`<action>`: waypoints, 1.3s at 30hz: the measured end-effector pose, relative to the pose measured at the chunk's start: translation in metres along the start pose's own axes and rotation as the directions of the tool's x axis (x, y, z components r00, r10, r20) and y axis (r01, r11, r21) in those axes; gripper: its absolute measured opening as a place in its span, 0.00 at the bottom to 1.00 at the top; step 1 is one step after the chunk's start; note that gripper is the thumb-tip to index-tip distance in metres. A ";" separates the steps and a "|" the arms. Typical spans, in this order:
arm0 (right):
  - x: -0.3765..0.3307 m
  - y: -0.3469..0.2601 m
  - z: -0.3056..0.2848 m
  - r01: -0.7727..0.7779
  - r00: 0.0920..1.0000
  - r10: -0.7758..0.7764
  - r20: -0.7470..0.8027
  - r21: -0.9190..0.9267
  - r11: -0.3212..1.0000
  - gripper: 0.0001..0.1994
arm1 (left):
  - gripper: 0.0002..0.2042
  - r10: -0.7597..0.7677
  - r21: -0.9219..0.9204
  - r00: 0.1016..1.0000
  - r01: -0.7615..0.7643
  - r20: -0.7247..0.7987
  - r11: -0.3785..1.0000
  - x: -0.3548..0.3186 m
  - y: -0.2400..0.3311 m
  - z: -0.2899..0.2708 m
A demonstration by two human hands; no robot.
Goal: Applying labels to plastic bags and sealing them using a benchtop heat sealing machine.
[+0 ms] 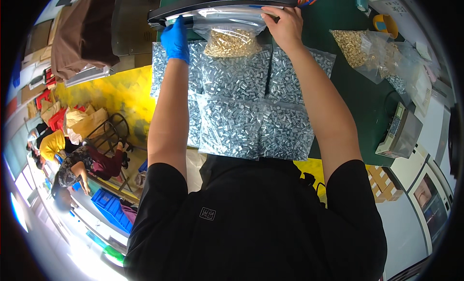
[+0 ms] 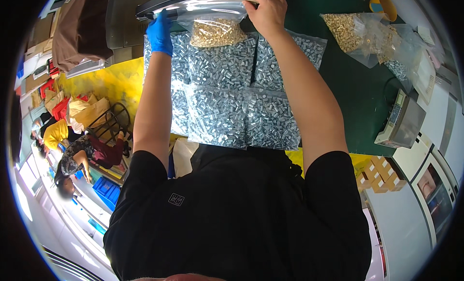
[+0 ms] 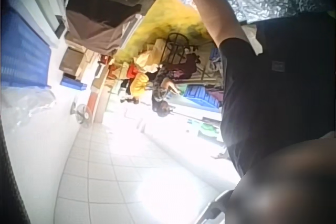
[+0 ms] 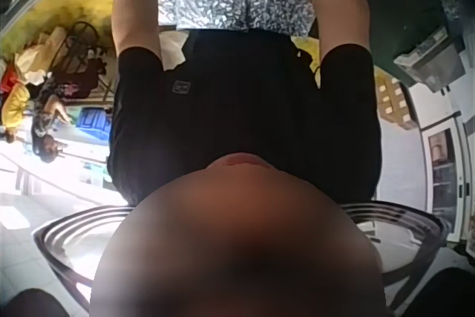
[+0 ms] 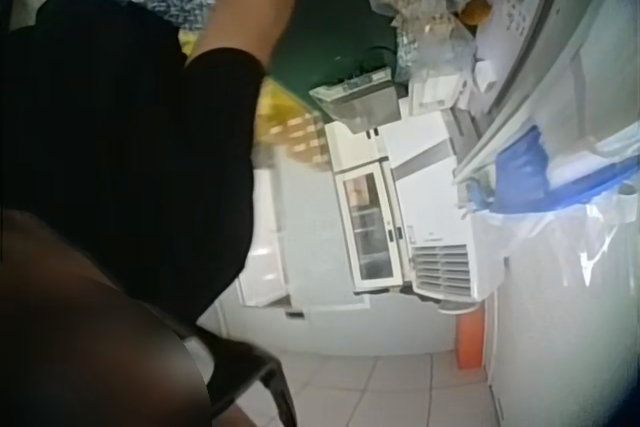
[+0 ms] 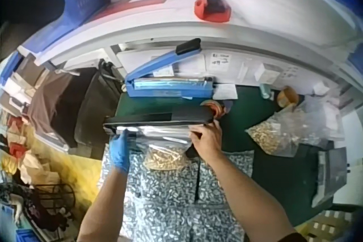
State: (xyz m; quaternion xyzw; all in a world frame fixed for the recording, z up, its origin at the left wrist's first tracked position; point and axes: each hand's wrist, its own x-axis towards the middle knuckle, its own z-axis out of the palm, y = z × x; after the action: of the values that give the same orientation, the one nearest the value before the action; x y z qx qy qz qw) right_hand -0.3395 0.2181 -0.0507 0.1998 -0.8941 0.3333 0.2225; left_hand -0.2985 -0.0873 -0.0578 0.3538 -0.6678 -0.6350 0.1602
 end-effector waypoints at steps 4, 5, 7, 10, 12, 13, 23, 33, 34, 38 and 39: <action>-0.004 0.006 -0.005 0.000 1.000 0.000 0.019 -0.008 1.000 0.09 | 0.11 0.755 0.255 0.649 -0.717 -0.094 0.648 -0.020 0.040 0.021; -0.005 0.005 -0.005 -0.003 1.000 0.003 0.019 -0.007 1.000 0.09 | 0.09 0.887 0.261 0.461 -0.854 -0.021 0.450 -0.025 0.065 0.037; -0.004 0.008 -0.004 0.008 1.000 -0.007 -0.019 0.019 1.000 0.09 | 0.16 0.740 0.248 0.496 -0.868 0.453 0.430 -0.042 0.108 0.066; -0.005 0.009 -0.003 -0.018 0.999 0.020 0.033 -0.067 0.998 0.09 | 0.26 0.430 0.413 0.452 -0.891 0.782 0.187 -0.034 0.110 0.084; -0.003 0.009 0.001 -0.032 0.999 0.034 0.023 -0.052 0.998 0.08 | 0.29 0.412 0.372 0.399 -0.916 0.819 0.148 -0.031 0.106 0.087; -0.003 0.010 0.001 -0.047 0.999 0.048 0.016 -0.039 0.998 0.08 | 0.29 0.359 0.376 0.397 -0.917 0.845 0.131 -0.028 0.108 0.088; 0.004 0.029 -0.005 -0.069 0.997 0.056 0.056 0.272 0.960 0.13 | 0.26 0.167 0.477 0.477 -0.878 0.863 0.043 -0.017 0.101 0.105; -0.034 0.029 -0.052 -0.178 0.966 0.207 -0.155 0.183 0.967 0.22 | 0.19 0.322 0.621 0.596 -0.783 0.735 0.032 -0.017 0.079 0.108; -0.040 0.023 -0.057 -0.183 0.964 0.212 -0.159 0.182 0.966 0.22 | 0.19 0.320 0.617 0.592 -0.786 0.740 0.029 -0.019 0.082 0.109; -0.071 -0.006 -0.059 -0.337 0.928 0.370 -0.049 0.314 0.887 0.14 | 0.16 0.297 0.623 0.589 -0.782 0.752 -0.027 -0.023 0.080 0.111; -0.078 -0.013 -0.053 -0.336 0.931 0.364 -0.005 0.372 0.865 0.13 | 0.15 0.292 0.627 0.591 -0.778 0.752 -0.039 -0.021 0.078 0.110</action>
State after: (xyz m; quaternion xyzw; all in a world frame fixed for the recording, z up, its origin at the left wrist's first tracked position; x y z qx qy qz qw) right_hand -0.2543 0.2615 -0.0494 0.0594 -0.8288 0.5357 0.1504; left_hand -0.3776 0.0031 0.0066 -0.0688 -0.9971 -0.0296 0.0154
